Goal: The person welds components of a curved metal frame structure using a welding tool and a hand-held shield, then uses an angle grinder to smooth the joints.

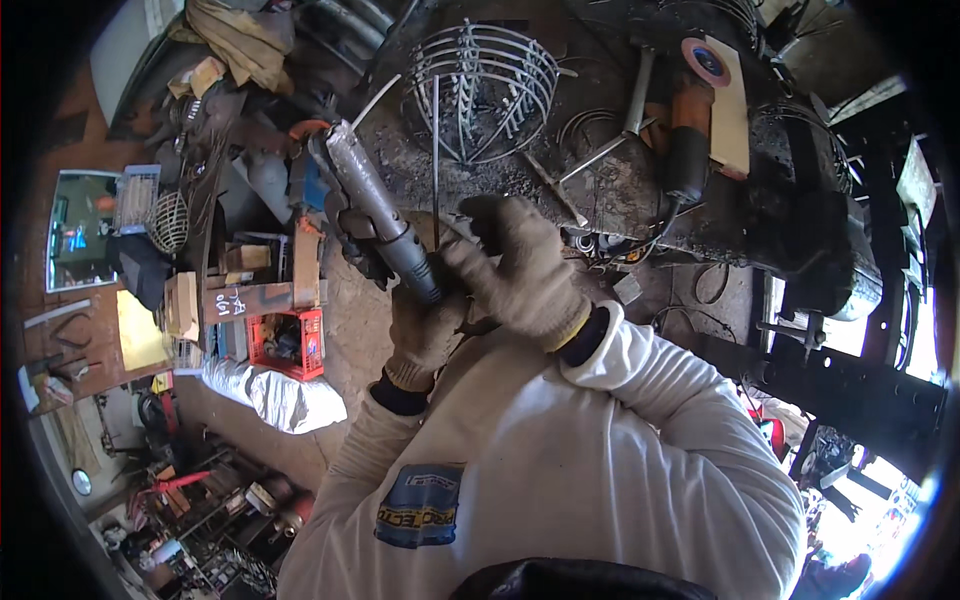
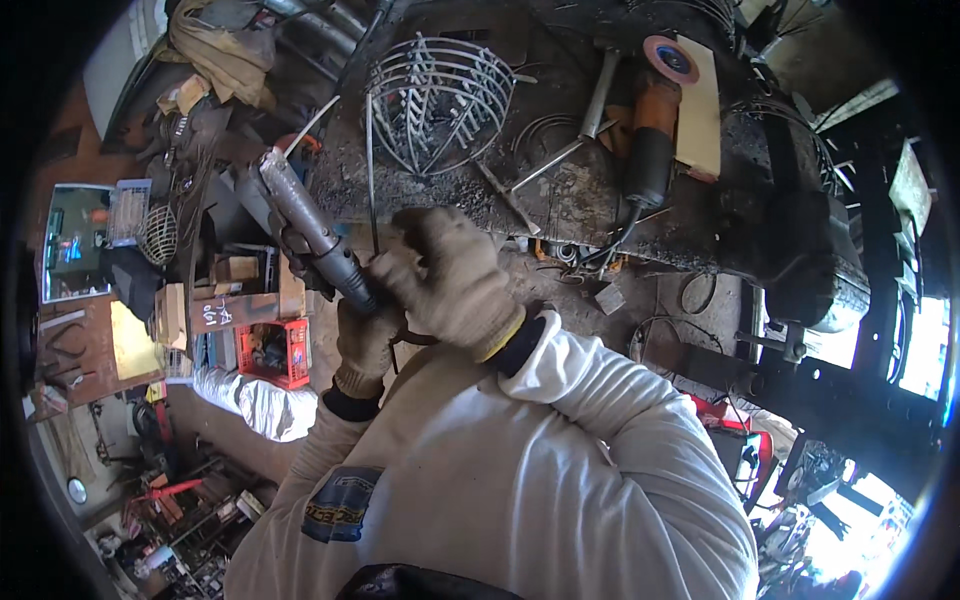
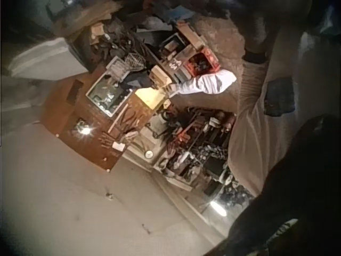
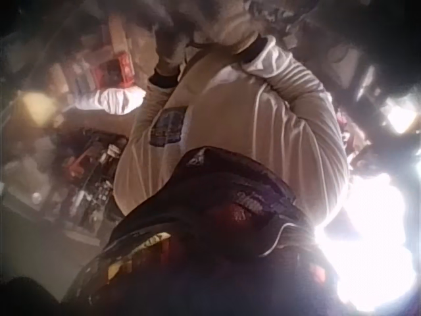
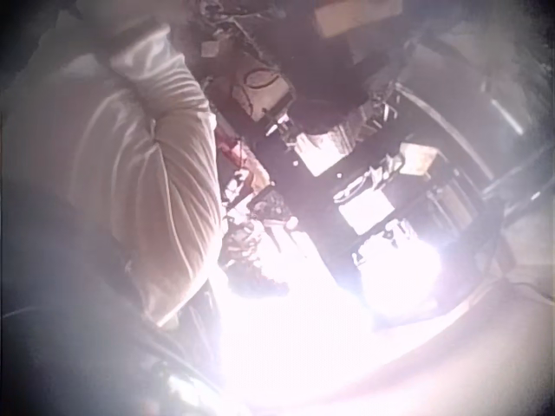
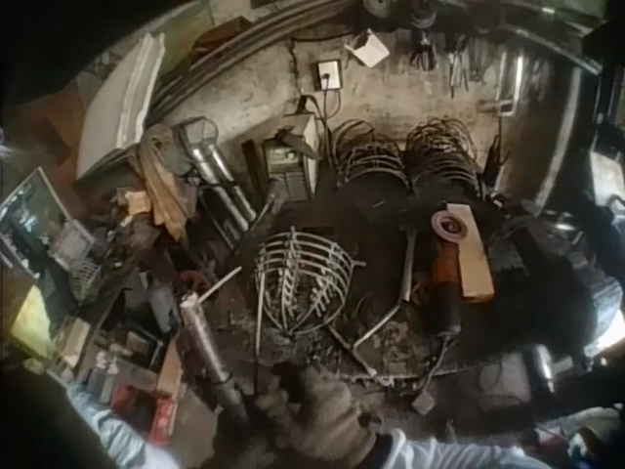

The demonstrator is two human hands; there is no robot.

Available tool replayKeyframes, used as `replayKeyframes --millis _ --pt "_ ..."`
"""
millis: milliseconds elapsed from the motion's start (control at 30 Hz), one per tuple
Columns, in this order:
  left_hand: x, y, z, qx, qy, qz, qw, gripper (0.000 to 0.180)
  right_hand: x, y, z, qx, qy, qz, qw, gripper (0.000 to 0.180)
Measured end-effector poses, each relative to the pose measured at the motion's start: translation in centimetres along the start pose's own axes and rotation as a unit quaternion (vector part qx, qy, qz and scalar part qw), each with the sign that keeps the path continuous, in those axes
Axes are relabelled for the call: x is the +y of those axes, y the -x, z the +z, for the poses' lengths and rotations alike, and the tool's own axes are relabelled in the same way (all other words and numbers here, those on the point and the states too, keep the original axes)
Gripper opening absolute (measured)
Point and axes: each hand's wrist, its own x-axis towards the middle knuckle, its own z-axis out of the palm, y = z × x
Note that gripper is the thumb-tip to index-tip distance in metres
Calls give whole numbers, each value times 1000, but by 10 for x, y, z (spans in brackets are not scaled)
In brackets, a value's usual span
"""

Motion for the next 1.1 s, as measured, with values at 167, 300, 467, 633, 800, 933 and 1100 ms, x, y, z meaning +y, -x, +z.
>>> replayKeyframes --millis 167,300,467,633,800,933,1100 --pt "-7 5 -17 -7 96 -32 995 39 6 -10 19 -133 -54 177 974 39" --pt "-9 -7 -27 7 98 -4 995 37 1 -22 43 -157 -133 242 948 37" --pt "-58 -27 -78 -41 126 6 991 39 33 -32 104 98 -276 201 935 33" --pt "-98 -48 -161 -86 254 -79 960 37 15 -42 107 188 -178 260 930 30" --pt "-118 -85 -206 -122 335 -95 930 33 -9 -15 98 190 -101 357 909 33" --pt "-110 -121 -217 -143 326 24 934 34 -49 -35 92 185 -14 375 908 38" --pt "-89 -159 -216 -139 376 -29 916 34 -70 -28 57 101 65 451 884 27"
